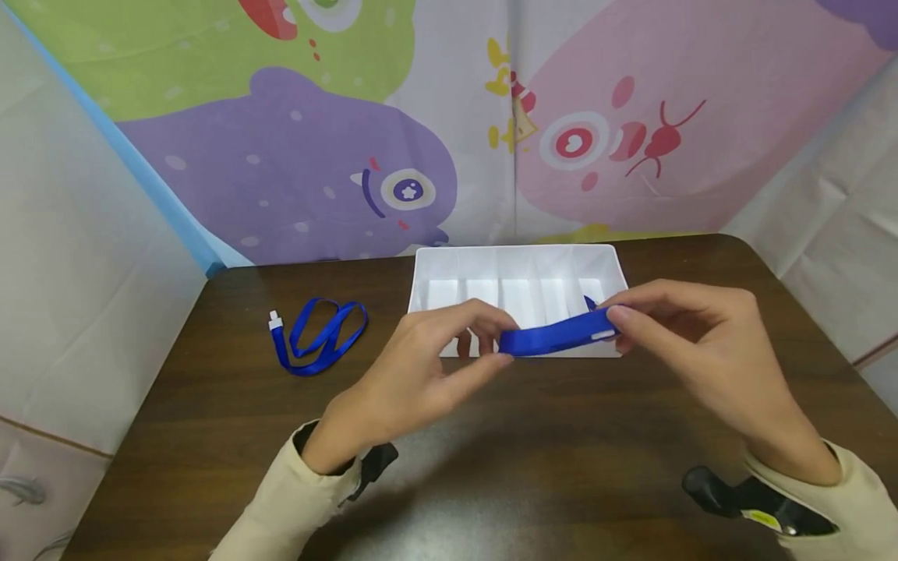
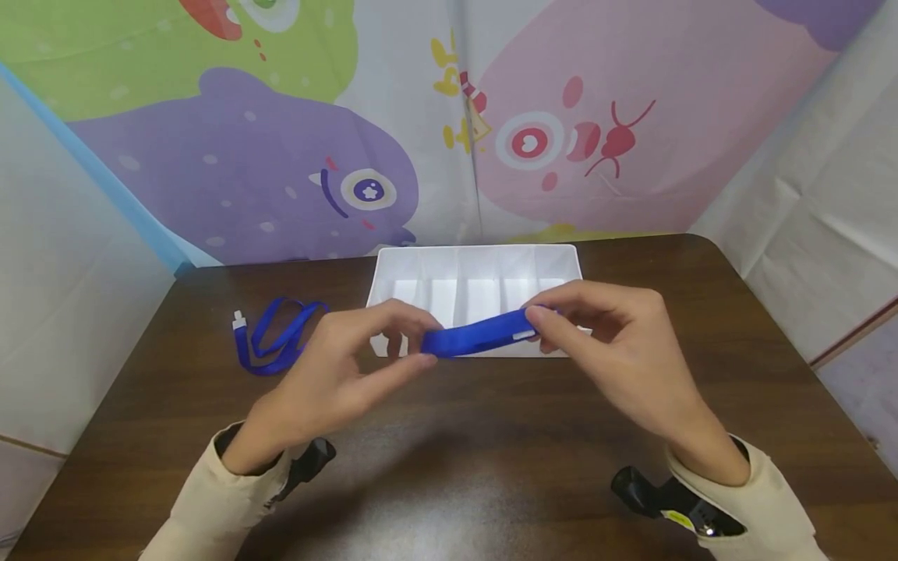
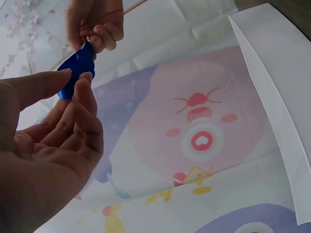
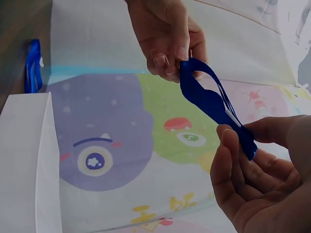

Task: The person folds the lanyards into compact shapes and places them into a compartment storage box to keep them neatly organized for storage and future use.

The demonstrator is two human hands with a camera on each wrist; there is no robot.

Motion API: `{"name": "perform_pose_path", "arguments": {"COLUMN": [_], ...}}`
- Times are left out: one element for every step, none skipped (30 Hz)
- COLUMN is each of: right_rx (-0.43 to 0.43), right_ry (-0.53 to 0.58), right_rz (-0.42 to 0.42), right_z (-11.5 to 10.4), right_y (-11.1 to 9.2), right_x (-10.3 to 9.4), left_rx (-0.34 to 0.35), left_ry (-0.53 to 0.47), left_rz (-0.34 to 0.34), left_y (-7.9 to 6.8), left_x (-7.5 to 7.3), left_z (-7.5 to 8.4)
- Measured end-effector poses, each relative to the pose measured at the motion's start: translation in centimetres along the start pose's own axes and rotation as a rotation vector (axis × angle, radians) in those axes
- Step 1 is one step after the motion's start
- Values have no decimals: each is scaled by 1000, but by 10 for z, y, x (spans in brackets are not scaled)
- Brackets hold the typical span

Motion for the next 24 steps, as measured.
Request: {"name": "perform_pose_path", "arguments": {"right_rx": [-7, -10, -13, -16, -18, -17, -13, -13, -14, -12, -10, -9, -9, -13, -8, -10, -4, -4, 5, 11, 17, 19, 16, 14], "right_ry": [-8, -14, -15, -20, -22, -20, -16, -14, -5, -2, 1, 8, 22, 32, 36, 39, 43, 46, 50, 40, 30, 22, 14, 8], "right_rz": [11, 20, 29, 35, 40, 43, 44, 42, 39, 35, 29, 24, 19, 11, 4, -5, -11, -19, -24, -31, -35, -41, -45, -52], "right_z": [0, -1, -1, -1, -1, -1, -1, -1, -1, -1, 0, 0, 0, 0, 0, 0, -1, -1, -2, -2, -3, -4, -4, -5], "right_y": [0, 0, 0, 0, 0, 0, 0, 0, -1, -1, -1, -1, -2, -2, -2, -2, -2, -2, -2, -2, -1, -1, -1, -2], "right_x": [0, 0, 0, 0, 0, 0, 1, 1, 1, 1, 2, 2, 3, 3, 4, 4, 5, 5, 6, 6, 7, 7, 8, 8], "left_rx": [0, 2, 5, 9, 11, 15, 19, 22, 24, 25, 26, 27, 27, 25, 23, 21, 18, 15, 11, 5, 0, -8, -15, -21], "left_ry": [10, 20, 28, 35, 40, 47, 51, 54, 54, 52, 52, 52, 51, 53, 56, 62, 69, 74, 78, 78, 78, 81, 78, 73], "left_rz": [9, 17, 22, 26, 27, 27, 25, 22, 16, 11, 7, 3, -1, -6, -11, -16, -25, -34, -45, -60, -75, -87, -96, -98], "left_y": [0, 0, 0, -1, -1, -1, -1, -1, -1, -1, -1, -1, -1, -1, -1, -1, -1, -2, -2, -2, -3, -3, -3, -3], "left_x": [0, 0, 0, 0, -1, -1, -2, -3, -4, -6, -7, -8, -10, -11, -13, -14, -15, -16, -17, -17, -18, -19, -19, -19], "left_z": [0, 0, 0, 0, 0, 1, 1, 1, 1, 1, 1, 1, 0, 0, 0, -1, -1, -1, -1, -1, -1, -1, -1, 0]}}
Point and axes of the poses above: each hand's wrist, its own y-axis towards the middle knuckle, its own x-axis out of the palm, z = x × y, the point moved 3 cm from there along y, towards the middle knuckle, and after that the axes turned 10 degrees about y, right-handed, at the moved point
